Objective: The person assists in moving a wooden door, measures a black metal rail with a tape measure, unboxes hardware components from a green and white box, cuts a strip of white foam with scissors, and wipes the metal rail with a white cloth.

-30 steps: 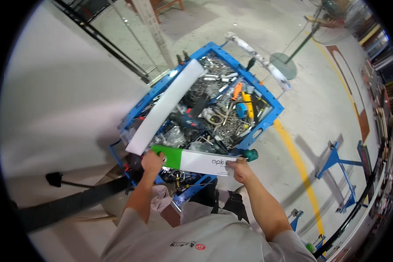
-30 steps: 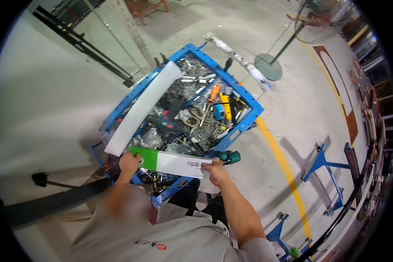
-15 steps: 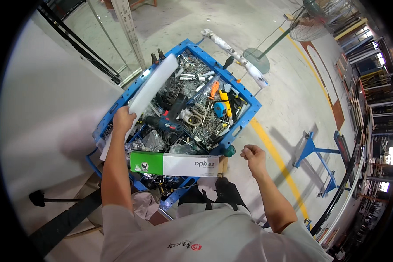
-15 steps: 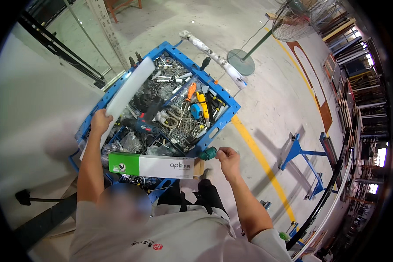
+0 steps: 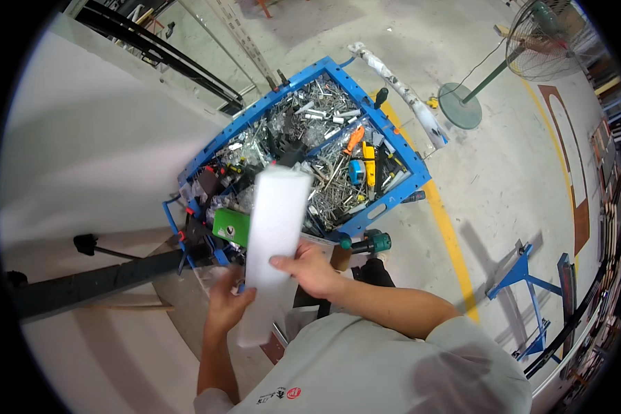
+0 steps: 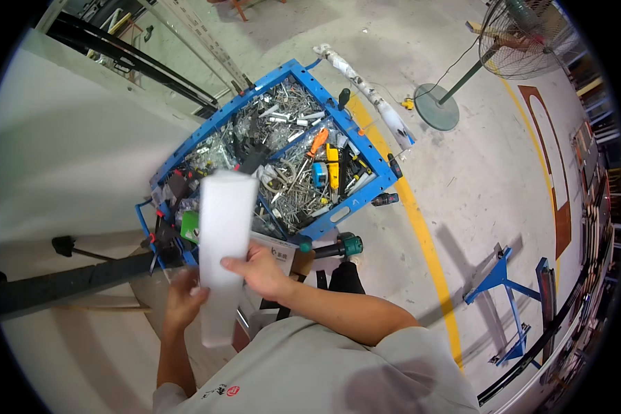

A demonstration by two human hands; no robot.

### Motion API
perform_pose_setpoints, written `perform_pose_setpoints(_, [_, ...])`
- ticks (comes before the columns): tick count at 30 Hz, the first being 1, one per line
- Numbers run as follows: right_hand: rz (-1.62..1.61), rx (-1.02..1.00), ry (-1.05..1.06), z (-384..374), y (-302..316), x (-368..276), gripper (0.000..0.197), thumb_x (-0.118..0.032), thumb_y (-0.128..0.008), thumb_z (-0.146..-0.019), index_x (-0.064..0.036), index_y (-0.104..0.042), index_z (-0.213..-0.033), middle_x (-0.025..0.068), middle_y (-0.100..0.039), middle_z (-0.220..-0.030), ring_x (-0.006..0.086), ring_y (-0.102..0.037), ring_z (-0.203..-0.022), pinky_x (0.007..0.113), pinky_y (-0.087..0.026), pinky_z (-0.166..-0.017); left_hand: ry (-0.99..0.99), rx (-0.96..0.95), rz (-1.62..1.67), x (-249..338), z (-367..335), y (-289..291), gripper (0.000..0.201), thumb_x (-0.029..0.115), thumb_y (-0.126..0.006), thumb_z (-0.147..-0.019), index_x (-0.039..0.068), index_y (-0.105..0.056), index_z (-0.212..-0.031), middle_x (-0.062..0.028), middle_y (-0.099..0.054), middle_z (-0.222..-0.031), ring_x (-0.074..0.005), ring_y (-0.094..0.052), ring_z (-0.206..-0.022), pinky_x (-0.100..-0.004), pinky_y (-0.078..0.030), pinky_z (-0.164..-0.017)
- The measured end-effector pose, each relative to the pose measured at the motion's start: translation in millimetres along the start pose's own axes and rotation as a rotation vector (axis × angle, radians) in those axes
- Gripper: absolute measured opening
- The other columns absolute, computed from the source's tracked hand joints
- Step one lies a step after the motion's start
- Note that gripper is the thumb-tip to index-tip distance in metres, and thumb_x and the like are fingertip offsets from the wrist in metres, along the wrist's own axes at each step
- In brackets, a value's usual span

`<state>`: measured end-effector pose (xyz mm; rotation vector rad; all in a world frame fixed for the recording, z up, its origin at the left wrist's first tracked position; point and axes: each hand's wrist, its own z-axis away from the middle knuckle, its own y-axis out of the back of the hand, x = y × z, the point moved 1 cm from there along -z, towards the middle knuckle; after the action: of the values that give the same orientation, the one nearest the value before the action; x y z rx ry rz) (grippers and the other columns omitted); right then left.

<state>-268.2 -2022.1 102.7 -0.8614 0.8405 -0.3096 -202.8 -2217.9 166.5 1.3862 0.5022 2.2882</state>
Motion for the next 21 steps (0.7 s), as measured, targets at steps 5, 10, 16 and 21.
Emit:
perform_pose_setpoints(5, [0.835, -0.504, 0.126, 4.8, 19.5, 8.2, 0.031, -0.018, -0.067, -0.092, 0.0013, -0.064, -0.115, 0.0149, -0.071, -0.103, 0.0266, -0.068, -0.091, 0.038, -0.053, -0.087, 0.092, 0.261, 0.510, 17.4, 22.1, -39.5, 0.040, 0.014, -0.063, -0.091, -0.009, -0.059, -0.124, -0.0118, -0.066, -0.113, -0.0173, -0.061, -0.101, -0.0310, -0.047, -0.092])
perform_pose_setpoints(10, [1.675, 0.340, 0.382, -129.9, 122.9, -67.3, 0.032, -0.020, -0.062, -0.090, 0.0025, -0.062, -0.112, 0.0232, -0.066, -0.109, 0.0409, -0.064, -0.098, 0.043, -0.053, -0.085, 0.342, 0.100, 0.533, 2.5, 22.6, -32.2, 0.033, 0.013, -0.068, -0.087, -0.009, -0.067, -0.112, -0.0086, -0.071, -0.099, -0.0147, -0.065, -0.088, -0.0285, -0.051, -0.080])
perform_pose_setpoints(16, [2.320, 0.186, 0.136, -209.5, 149.5, -40.1, 0.053, -0.014, -0.061, -0.087, 0.0055, -0.044, -0.134, 0.0201, -0.065, -0.118, 0.0350, -0.066, -0.104, 0.041, -0.053, -0.090, 0.431, -0.325, 0.511, -18.9, -6.3, -31.0, 0.026, 0.007, -0.074, -0.077, -0.006, -0.073, -0.099, -0.0076, -0.073, -0.091, -0.0143, -0.067, -0.082, -0.0301, -0.053, -0.074])
perform_pose_setpoints(21, [2.541, 0.129, -0.024, -199.1, 104.0, -79.6, 0.054, -0.016, -0.061, -0.087, 0.0084, -0.044, -0.133, 0.0220, -0.067, -0.114, 0.0271, -0.068, -0.106, 0.038, -0.054, -0.085, 0.361, -0.422, 0.457, -14.9, -32.5, -13.7, 0.039, 0.004, -0.069, -0.076, -0.005, -0.067, -0.114, -0.0071, -0.070, -0.101, -0.0134, -0.065, -0.091, -0.0301, -0.052, -0.083])
